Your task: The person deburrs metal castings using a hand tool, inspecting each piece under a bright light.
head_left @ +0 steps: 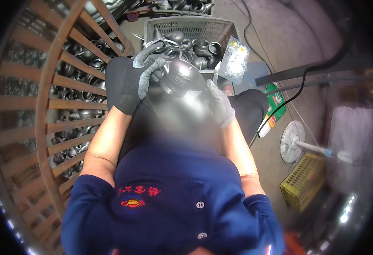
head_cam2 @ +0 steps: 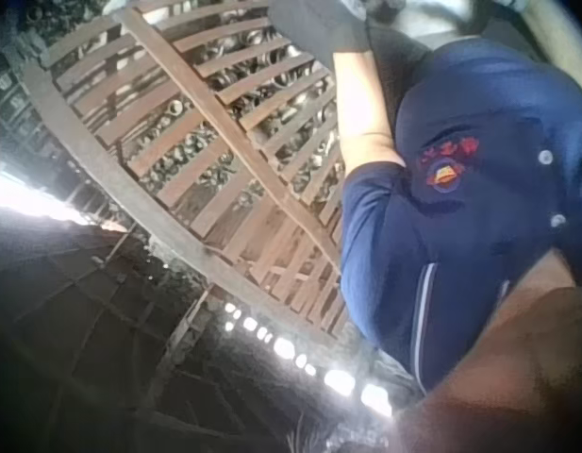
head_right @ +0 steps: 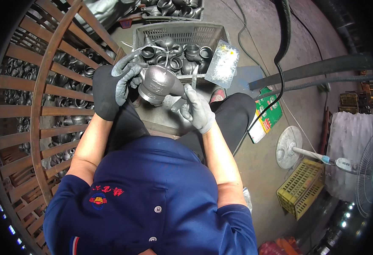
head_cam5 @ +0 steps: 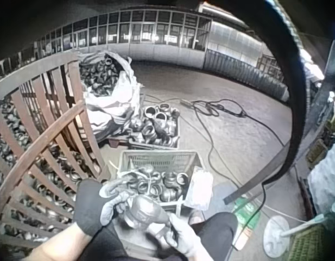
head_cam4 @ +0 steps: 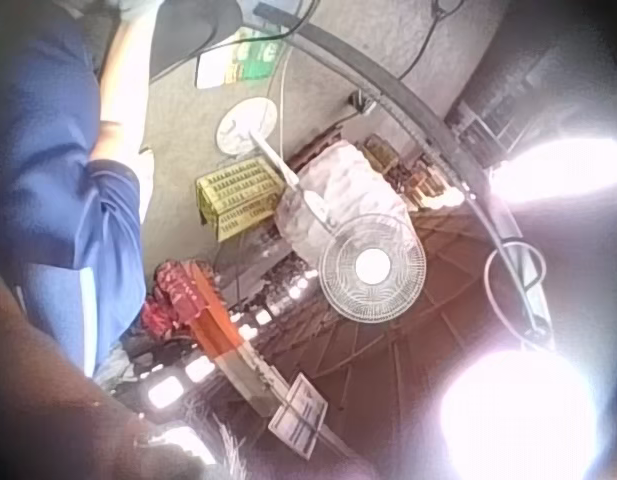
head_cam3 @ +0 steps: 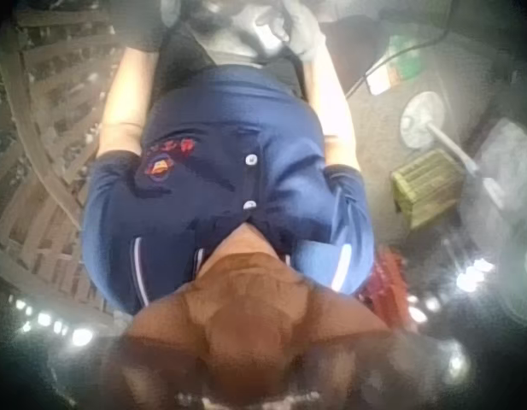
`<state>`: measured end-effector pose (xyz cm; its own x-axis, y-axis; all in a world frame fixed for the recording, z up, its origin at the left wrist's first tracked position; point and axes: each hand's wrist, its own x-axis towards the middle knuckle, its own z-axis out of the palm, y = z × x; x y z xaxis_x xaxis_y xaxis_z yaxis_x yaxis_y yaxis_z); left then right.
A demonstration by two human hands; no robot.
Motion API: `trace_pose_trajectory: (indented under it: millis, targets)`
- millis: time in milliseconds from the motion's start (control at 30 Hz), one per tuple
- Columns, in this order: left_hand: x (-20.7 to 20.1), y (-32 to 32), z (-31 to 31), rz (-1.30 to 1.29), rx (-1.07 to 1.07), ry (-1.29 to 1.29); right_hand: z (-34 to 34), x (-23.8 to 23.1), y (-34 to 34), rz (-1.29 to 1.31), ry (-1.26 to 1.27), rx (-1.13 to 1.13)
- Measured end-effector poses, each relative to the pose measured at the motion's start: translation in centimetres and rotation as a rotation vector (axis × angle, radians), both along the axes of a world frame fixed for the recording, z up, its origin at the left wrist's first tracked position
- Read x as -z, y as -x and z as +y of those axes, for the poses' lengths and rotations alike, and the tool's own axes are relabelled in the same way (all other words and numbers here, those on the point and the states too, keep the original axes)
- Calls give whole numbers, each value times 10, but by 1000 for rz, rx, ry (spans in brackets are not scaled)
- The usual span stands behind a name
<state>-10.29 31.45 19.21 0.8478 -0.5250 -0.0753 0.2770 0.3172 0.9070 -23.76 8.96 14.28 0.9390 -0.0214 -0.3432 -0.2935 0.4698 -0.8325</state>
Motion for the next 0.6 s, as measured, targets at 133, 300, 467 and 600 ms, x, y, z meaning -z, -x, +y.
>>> trace_pose_trajectory:
  millis: [133, 300, 467, 600]
  targets:
    - [11, -3, -1, 11, -55, -30, 2, -4, 1, 33, 133, -22]
    - [10, -1, -7, 40, -100, 0, 11, -16, 1, 61, -77, -45]
    - [-32, 10, 1, 77, 8, -71, 19, -48, -3, 225, -134, 63]
    - [-84, 1, 26, -228, 42, 37, 32, -65, -8, 12, -147, -19]
